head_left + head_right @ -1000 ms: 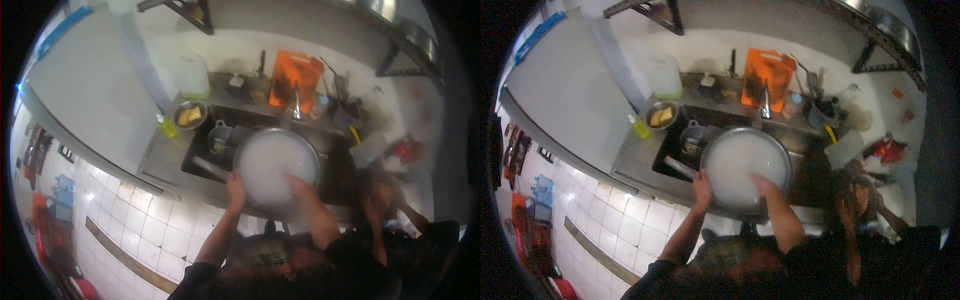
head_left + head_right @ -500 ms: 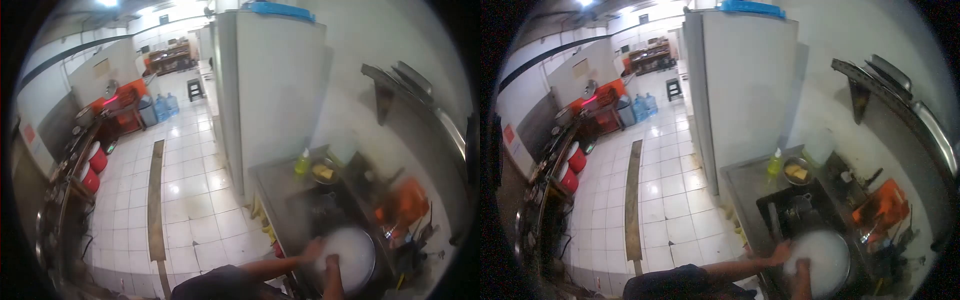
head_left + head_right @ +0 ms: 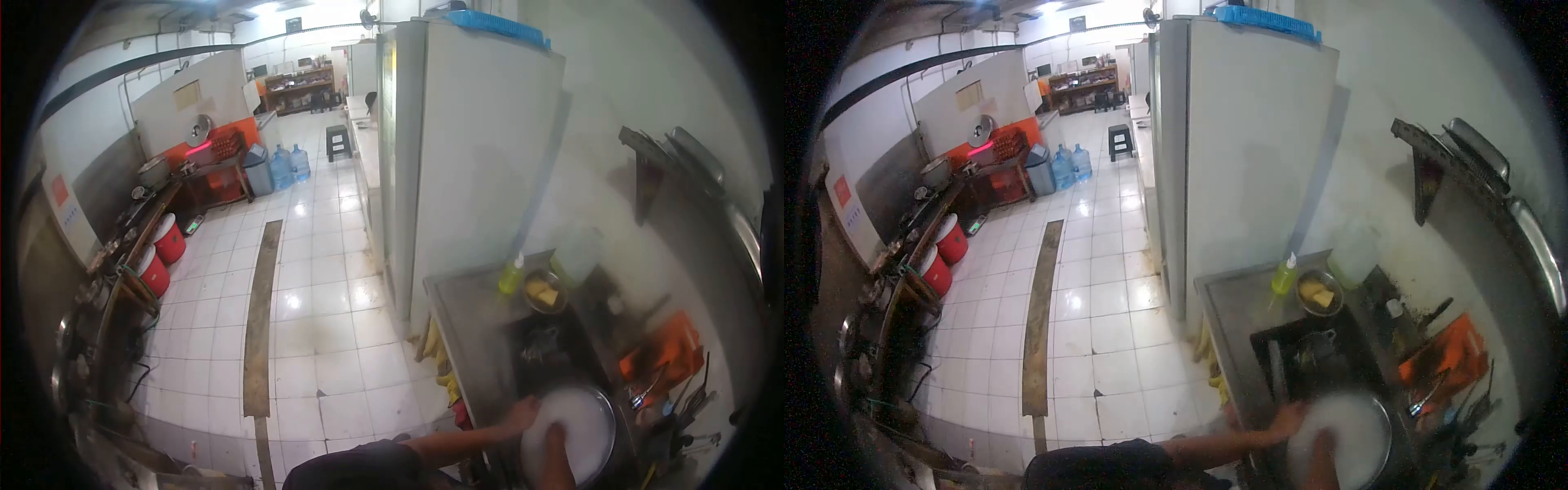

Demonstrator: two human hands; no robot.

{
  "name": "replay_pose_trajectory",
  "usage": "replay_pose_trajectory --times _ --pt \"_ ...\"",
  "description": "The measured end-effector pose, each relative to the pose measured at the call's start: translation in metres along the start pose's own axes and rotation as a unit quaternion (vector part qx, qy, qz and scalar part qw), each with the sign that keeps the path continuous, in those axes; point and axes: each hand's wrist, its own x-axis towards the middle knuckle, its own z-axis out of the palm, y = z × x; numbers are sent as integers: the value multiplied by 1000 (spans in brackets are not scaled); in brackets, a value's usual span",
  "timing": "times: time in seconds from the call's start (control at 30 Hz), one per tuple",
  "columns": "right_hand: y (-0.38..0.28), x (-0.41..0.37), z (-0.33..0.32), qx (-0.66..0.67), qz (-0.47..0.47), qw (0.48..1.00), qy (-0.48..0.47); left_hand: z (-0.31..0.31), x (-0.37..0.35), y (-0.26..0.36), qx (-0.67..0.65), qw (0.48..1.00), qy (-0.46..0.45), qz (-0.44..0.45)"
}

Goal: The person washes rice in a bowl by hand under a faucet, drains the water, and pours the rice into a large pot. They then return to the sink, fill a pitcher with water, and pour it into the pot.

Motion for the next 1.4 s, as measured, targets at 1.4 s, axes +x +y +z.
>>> replay_pose_trajectory --times 1.4 --pt "33 -124 -42 200 73 962 173 -17 -4 22 -130 991 -7 -15"
